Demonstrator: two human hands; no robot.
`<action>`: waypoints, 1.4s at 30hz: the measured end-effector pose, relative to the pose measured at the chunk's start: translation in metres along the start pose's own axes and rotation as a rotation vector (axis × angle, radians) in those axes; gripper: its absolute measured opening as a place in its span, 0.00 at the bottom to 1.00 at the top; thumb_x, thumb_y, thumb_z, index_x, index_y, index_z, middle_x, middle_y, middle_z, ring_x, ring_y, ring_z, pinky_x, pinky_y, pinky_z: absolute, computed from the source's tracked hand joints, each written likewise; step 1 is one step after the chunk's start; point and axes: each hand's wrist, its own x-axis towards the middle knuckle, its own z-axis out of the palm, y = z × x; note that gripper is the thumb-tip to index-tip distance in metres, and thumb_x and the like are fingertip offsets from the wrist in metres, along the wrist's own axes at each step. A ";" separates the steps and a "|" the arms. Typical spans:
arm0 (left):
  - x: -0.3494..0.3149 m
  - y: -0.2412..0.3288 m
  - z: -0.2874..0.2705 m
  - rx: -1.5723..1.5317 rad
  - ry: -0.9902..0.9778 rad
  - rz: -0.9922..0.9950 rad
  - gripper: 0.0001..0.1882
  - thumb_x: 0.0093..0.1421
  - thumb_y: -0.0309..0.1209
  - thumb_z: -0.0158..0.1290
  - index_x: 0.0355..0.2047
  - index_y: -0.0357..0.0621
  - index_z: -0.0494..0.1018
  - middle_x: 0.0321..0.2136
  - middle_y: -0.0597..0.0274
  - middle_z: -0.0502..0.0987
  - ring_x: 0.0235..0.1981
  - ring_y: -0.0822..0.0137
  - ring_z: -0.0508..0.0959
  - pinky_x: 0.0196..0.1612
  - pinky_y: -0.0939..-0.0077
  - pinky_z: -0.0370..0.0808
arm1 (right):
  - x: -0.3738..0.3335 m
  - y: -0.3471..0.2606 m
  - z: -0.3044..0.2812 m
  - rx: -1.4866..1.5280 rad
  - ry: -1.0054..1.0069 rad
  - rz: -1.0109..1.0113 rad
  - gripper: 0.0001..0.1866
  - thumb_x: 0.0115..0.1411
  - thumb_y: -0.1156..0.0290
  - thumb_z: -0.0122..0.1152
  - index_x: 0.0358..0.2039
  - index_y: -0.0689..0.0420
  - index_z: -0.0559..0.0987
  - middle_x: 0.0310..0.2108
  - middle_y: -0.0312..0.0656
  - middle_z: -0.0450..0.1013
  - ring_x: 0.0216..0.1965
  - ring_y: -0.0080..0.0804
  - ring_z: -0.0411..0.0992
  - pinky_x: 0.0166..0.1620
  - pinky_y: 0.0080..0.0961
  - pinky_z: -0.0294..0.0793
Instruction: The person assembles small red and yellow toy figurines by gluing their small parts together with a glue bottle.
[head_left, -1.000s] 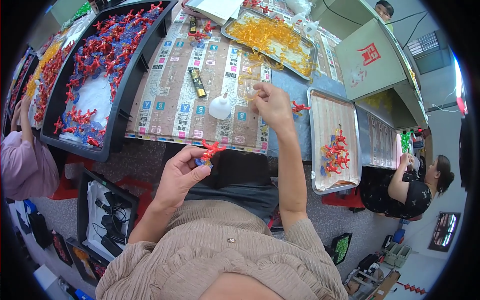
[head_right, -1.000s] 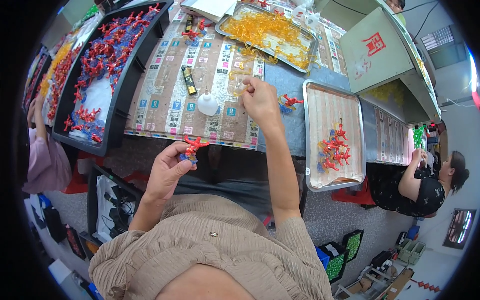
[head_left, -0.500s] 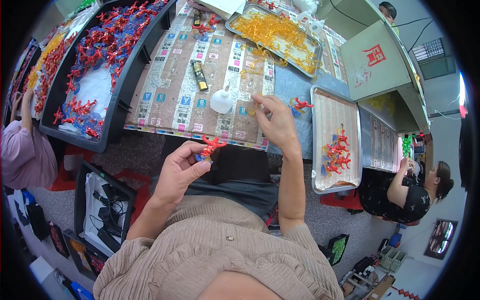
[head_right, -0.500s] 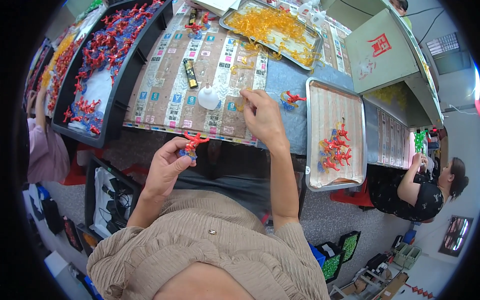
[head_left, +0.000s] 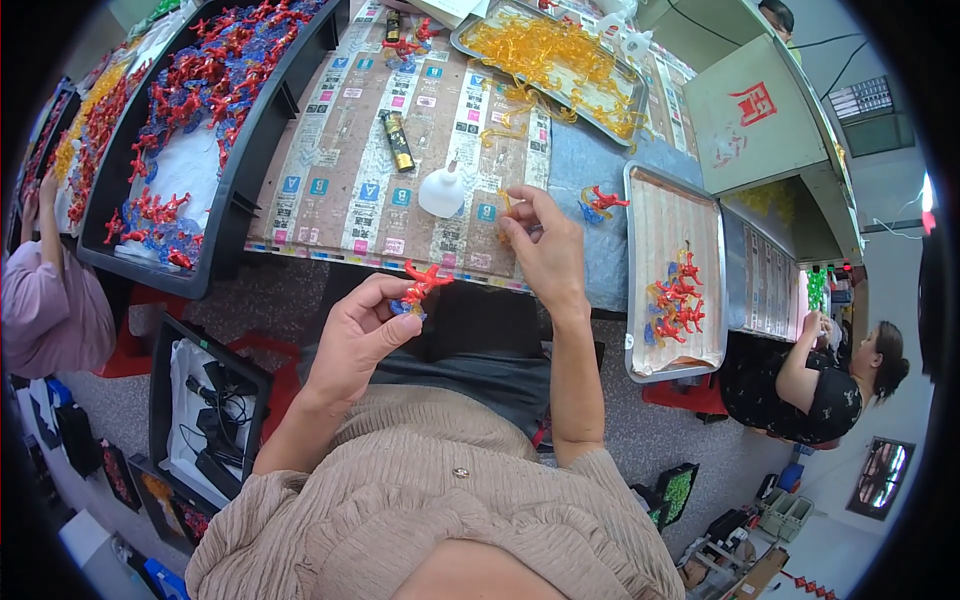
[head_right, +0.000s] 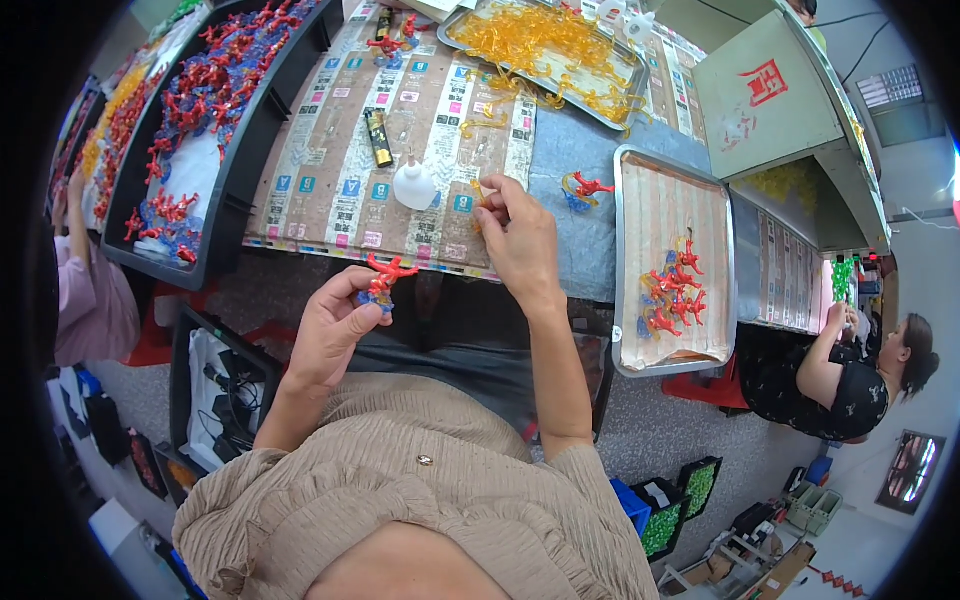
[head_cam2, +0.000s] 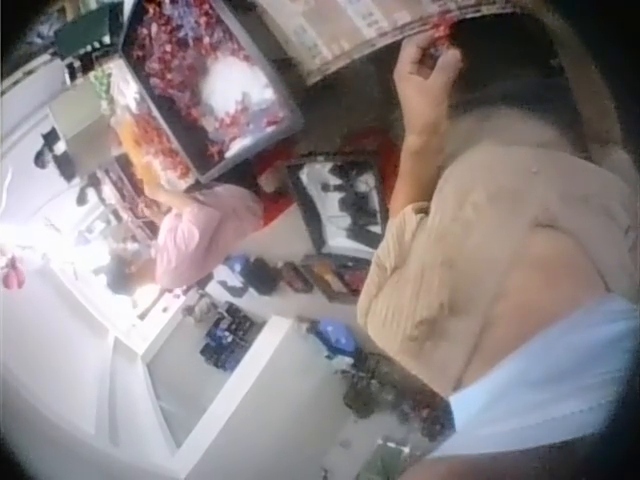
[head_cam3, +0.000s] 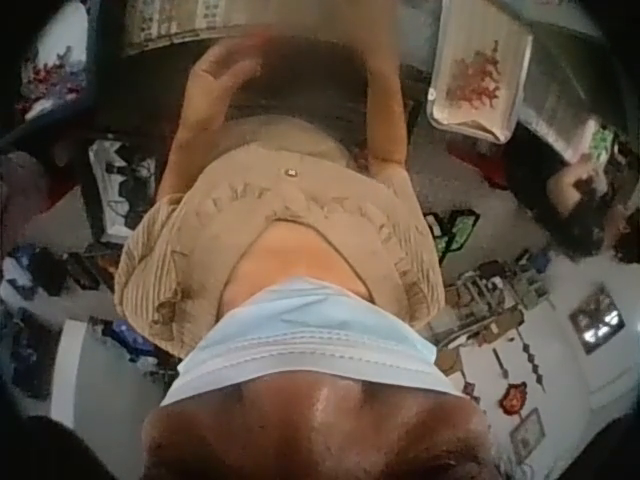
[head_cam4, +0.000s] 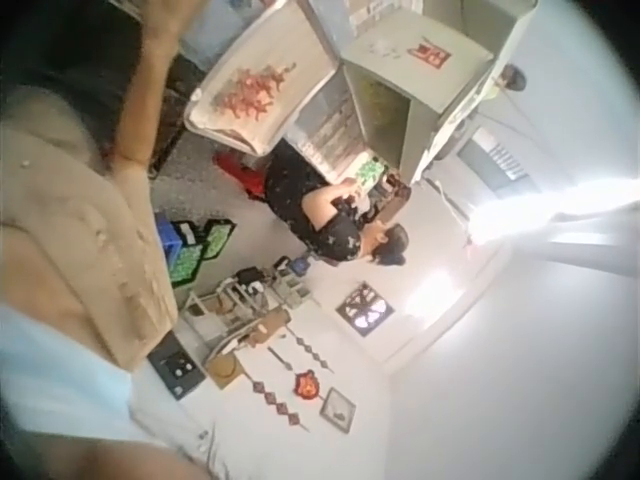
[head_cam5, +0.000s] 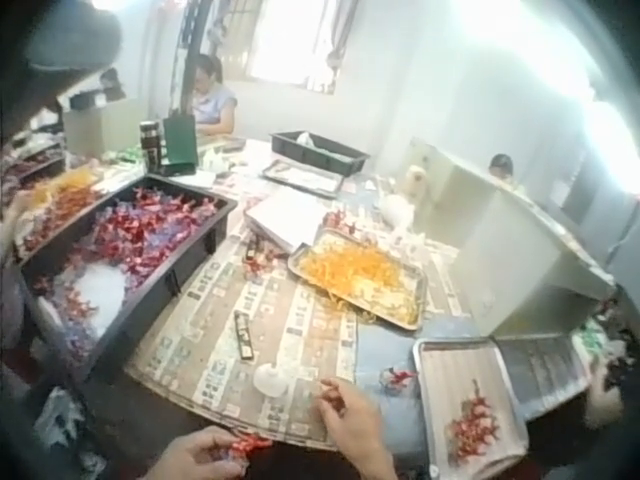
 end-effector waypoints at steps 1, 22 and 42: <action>0.000 0.000 0.000 0.001 0.000 0.003 0.18 0.55 0.24 0.60 0.46 0.37 0.71 0.40 0.63 0.73 0.35 0.73 0.75 0.42 0.79 0.75 | -0.001 0.000 0.000 -0.001 -0.004 -0.019 0.20 0.53 0.81 0.61 0.48 0.60 0.73 0.26 0.43 0.75 0.27 0.29 0.76 0.32 0.24 0.75; 0.005 -0.003 0.000 -0.367 -0.065 -0.042 0.17 0.58 0.25 0.57 0.47 0.39 0.69 0.41 0.60 0.75 0.40 0.70 0.77 0.47 0.73 0.76 | -0.048 -0.013 -0.007 0.903 -0.320 0.378 0.11 0.58 0.77 0.61 0.42 0.66 0.77 0.35 0.44 0.77 0.31 0.25 0.77 0.29 0.14 0.76; 0.005 -0.008 0.013 -0.116 -0.112 -0.016 0.21 0.51 0.20 0.61 0.46 0.38 0.71 0.45 0.64 0.71 0.45 0.74 0.73 0.49 0.79 0.72 | -0.079 -0.036 0.002 0.677 -0.217 0.194 0.11 0.51 0.81 0.67 0.37 0.62 0.82 0.35 0.40 0.75 0.36 0.24 0.74 0.39 0.18 0.74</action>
